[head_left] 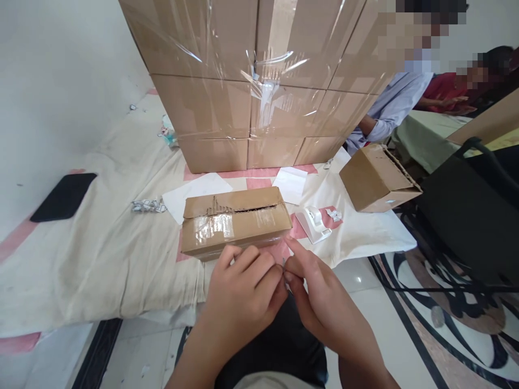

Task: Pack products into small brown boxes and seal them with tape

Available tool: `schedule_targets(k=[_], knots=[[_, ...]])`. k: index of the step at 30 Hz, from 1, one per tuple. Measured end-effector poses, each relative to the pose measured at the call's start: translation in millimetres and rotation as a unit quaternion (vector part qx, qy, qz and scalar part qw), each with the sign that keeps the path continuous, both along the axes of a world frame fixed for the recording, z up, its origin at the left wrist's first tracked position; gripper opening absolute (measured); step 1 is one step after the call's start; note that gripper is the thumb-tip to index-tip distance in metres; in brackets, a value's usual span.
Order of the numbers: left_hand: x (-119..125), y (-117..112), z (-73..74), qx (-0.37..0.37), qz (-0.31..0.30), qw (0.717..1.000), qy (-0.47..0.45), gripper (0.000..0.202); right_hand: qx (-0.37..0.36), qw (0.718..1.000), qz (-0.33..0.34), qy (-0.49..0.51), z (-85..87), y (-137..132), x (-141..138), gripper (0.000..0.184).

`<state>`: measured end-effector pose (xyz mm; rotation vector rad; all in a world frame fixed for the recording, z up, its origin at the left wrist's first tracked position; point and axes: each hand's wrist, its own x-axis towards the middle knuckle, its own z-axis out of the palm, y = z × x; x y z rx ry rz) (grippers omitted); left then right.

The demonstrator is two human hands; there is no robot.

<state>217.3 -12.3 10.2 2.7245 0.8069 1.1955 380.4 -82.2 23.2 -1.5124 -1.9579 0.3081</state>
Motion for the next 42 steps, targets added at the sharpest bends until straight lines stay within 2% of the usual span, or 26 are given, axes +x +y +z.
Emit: schedule_targets(k=[3,8,19,26,35,42], knots=[[3,-2,-2.7,0.008,0.019,1.000,-0.016,0.016,-0.003,1.000,-0.004,0.000,-0.5,-1,-1,0.067],[5,-3,-1.7,0.023,0.042,0.998,-0.040,0.014,-0.041,0.997,-0.005,0.065,-2.7,-2,-4,0.061],[-5,-3,-2.5,0.016,0.062,0.996,-0.056,0.012,-0.046,0.991,0.001,0.125,0.7,-3,-9,0.060],[-18,3,3.3,-0.070,-0.032,0.997,-0.028,0.005,-0.057,0.986,0.013,0.155,0.1,-5,-9,0.060],[-19,5,2.3,-0.064,-0.039,0.997,0.006,0.013,-0.035,0.995,0.037,0.088,-2.0,-1,-6,0.062],[-15,8,-2.1,-0.093,-0.060,0.994,0.025,0.017,-0.051,0.994,0.033,0.096,-5.3,-3,-2,0.065]])
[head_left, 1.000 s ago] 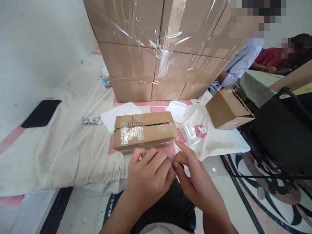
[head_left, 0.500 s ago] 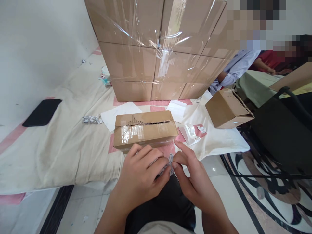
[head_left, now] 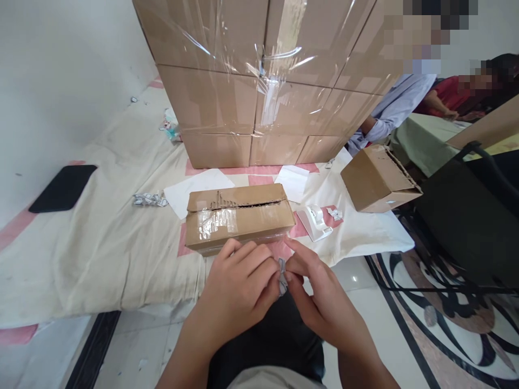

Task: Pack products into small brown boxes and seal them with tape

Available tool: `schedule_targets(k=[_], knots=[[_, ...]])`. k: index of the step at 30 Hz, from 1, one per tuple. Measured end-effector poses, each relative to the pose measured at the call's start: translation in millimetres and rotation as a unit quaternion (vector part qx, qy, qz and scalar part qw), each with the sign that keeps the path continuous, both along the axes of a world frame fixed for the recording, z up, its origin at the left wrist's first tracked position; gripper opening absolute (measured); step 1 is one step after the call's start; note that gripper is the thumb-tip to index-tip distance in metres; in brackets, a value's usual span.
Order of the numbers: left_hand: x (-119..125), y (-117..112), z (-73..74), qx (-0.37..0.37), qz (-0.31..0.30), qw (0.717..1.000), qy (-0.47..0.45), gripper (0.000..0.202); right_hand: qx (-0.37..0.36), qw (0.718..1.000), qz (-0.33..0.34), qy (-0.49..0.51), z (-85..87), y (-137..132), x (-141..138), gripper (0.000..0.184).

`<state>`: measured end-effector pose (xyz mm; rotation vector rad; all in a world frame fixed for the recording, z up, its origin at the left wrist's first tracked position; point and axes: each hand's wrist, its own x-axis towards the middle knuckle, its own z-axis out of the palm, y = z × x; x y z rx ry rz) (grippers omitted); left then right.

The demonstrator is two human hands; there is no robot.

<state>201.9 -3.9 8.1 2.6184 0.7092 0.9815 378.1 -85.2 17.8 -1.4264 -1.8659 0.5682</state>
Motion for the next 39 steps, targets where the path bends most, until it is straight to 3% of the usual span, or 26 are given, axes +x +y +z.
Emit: schedule_targets(k=[23,39], knots=[[-3.5,-1.4,-6.1,0.013,0.014,1.000,0.021,0.015,-0.032,0.999,0.022,0.019,-1.9,3.6,1.2,0.051],[-6.3,1.1,-7.7,0.010,0.020,0.999,0.027,0.015,-0.080,0.996,0.015,0.028,-5.8,-0.1,4.0,0.053]])
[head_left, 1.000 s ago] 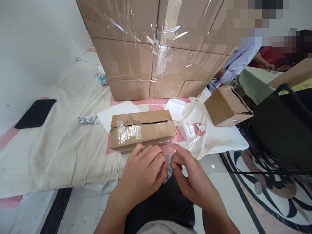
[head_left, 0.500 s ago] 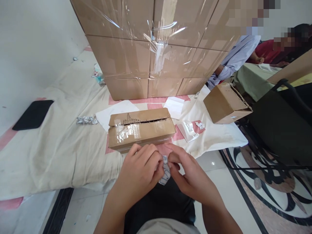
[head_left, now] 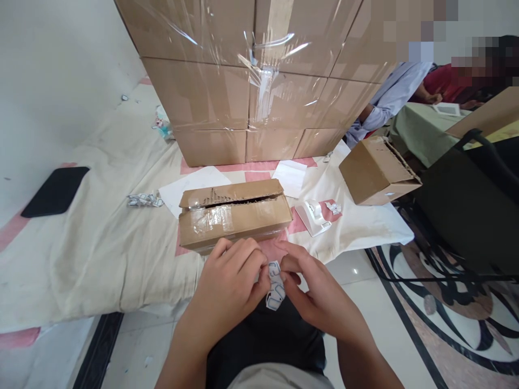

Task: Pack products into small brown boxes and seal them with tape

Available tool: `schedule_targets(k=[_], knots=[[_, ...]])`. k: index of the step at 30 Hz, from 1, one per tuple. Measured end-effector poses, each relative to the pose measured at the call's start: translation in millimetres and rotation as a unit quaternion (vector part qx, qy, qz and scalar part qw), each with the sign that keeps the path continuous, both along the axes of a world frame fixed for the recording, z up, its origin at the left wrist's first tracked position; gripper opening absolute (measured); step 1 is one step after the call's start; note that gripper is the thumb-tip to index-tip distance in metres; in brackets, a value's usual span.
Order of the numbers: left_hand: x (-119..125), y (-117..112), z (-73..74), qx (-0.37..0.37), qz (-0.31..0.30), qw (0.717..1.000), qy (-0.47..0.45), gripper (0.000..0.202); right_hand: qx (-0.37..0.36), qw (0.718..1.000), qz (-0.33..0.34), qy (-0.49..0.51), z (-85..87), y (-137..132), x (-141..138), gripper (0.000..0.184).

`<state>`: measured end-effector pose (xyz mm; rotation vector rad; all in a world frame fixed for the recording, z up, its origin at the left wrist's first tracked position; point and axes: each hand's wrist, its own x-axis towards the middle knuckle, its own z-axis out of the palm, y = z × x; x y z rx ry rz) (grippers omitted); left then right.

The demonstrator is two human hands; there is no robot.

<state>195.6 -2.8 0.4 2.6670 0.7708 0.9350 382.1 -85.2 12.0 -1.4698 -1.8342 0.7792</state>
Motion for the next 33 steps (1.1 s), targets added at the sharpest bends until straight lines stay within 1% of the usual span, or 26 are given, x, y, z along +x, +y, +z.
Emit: schedule_targets(k=[14,17,22,29,33], knots=[[-1,2,-1.5,-0.015,0.008,1.000,0.018,0.016,-0.011,1.000,0.002,0.000,-5.2,-3,4,0.057],[2,2,-1.3,-0.002,0.016,1.000,0.017,0.017,-0.015,1.000,0.003,0.004,-7.2,-4,5,0.054],[4,2,-3.4,0.039,0.047,0.998,0.029,0.016,-0.019,1.000,-0.006,-0.004,-8.2,-4,4,0.053],[4,4,-4.8,0.045,0.042,0.998,0.022,0.013,-0.024,1.000,-0.009,-0.004,-5.1,-3,9,0.056],[0,7,-3.4,0.039,0.060,0.997,0.002,0.012,-0.023,1.000,-0.018,0.011,-7.9,-8,14,0.056]])
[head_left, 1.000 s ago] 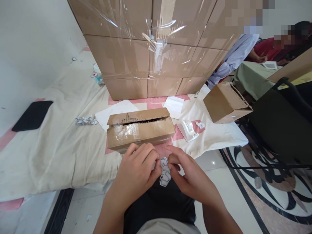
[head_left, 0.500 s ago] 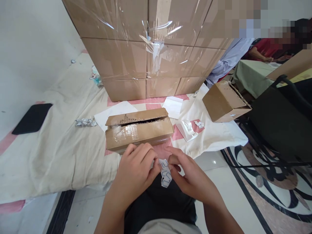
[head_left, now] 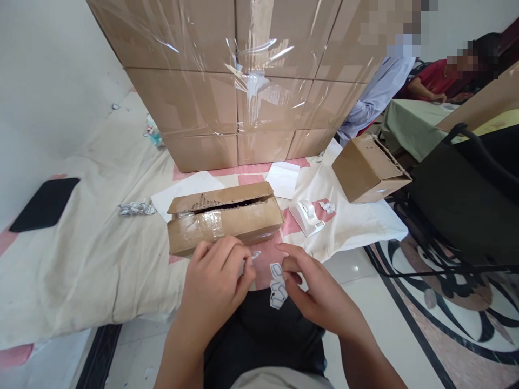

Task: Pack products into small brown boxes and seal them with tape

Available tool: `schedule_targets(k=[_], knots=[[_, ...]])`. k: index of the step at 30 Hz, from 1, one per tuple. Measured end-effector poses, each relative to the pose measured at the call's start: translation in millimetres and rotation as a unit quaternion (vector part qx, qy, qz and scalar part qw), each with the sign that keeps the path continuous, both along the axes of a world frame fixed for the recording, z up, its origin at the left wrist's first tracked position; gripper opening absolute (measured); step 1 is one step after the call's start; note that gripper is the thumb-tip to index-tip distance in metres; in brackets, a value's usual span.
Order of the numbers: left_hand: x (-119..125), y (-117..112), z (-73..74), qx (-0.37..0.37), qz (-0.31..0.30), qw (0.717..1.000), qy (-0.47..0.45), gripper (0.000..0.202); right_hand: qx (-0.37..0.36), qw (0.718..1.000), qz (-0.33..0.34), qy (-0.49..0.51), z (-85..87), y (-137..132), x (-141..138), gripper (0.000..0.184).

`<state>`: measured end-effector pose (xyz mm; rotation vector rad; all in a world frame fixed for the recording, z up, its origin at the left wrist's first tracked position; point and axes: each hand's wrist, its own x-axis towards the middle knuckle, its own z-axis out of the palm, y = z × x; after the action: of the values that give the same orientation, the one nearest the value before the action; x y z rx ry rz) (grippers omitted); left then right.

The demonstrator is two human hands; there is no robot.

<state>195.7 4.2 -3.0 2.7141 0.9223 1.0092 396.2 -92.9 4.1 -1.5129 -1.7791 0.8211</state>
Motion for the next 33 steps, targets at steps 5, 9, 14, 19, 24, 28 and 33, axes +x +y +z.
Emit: schedule_targets(k=[5,9,14,19,24,28,33], knots=[[-9,3,0.9,-0.007,0.011,1.000,-0.027,0.014,0.035,0.992,-0.116,0.047,-10.9,5,45,0.039],[-9,3,-0.5,-0.005,-0.002,0.999,-0.033,0.014,0.093,0.958,-0.272,-0.008,-35.1,37,128,0.038],[-4,3,-1.6,-0.007,-0.018,0.999,-0.040,0.014,0.042,0.915,-0.365,-0.168,-62.4,89,210,0.028],[0,4,-0.9,-0.004,-0.022,0.999,-0.044,0.014,0.000,0.897,-0.367,-0.249,-65.6,121,228,0.016],[4,7,-3.4,-0.018,-0.030,0.999,-0.034,0.014,-0.071,0.884,-0.334,-0.321,-64.0,139,226,0.017],[6,9,-7.1,-0.023,-0.037,0.998,-0.041,0.014,-0.124,0.865,-0.319,-0.368,-67.1,148,220,0.023],[4,10,-9.2,-0.026,-0.042,0.998,-0.043,0.014,-0.156,0.854,-0.278,-0.412,-69.7,149,213,0.026]])
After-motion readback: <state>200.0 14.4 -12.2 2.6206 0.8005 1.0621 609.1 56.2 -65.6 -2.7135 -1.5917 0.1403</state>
